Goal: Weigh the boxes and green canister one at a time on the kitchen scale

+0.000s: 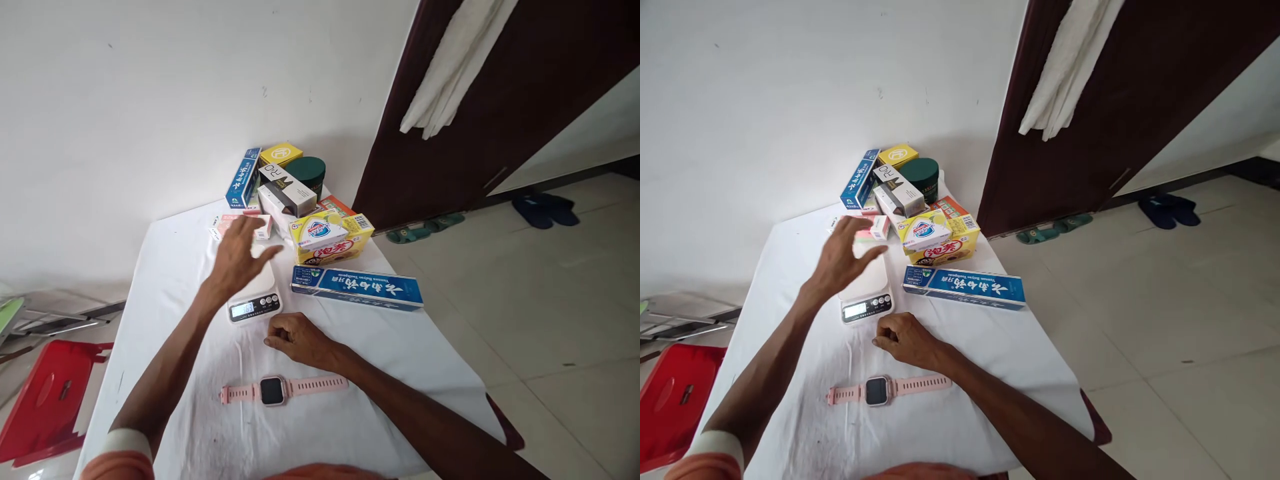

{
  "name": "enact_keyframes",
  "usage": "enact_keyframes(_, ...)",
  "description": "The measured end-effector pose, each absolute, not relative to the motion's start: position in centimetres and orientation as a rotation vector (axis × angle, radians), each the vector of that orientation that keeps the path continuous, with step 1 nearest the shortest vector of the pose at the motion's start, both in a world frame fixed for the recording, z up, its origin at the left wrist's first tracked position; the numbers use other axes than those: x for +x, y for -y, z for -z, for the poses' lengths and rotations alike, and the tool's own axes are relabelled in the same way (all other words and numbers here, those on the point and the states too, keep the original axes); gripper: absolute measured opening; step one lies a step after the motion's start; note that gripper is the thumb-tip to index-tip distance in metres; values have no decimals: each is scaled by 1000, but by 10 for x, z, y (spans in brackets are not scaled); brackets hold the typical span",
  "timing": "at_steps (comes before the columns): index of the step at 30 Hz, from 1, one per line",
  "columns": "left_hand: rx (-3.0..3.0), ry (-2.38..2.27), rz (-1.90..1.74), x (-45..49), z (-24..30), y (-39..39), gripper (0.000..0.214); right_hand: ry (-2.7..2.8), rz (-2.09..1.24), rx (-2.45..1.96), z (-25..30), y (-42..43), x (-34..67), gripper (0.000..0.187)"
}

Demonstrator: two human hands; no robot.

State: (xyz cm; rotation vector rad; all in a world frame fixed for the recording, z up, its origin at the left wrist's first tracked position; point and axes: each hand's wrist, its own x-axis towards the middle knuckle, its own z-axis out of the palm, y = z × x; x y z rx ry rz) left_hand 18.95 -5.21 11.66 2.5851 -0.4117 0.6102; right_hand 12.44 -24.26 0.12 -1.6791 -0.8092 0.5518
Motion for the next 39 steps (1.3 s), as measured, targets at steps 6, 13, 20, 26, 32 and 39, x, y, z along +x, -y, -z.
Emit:
enact_keyframes(6,2565,487,-482,211,-104,116,75,818,-539,-1688,-2,242,123,20)
enact_keyframes(13,2469,457,-480,217,-104,110,61,850,-528,-1681,-3,242,124,19)
enact_keyframes(20,2295,383,-409,168,-116,73,61,871,-493,-1706,0,241,124,18)
enact_keyframes(26,2374,167,-371,114,-109,-2,57,908,-477,-1709,5,241,124,19)
enact_keyframes(32,2406,86,-322,108,-77,-27,56,896,-486,-1706,5,241,123,19)
enact_keyframes(39,2427,95,-337,121,-58,-24,56,885,-503,-1698,3,242,122,19)
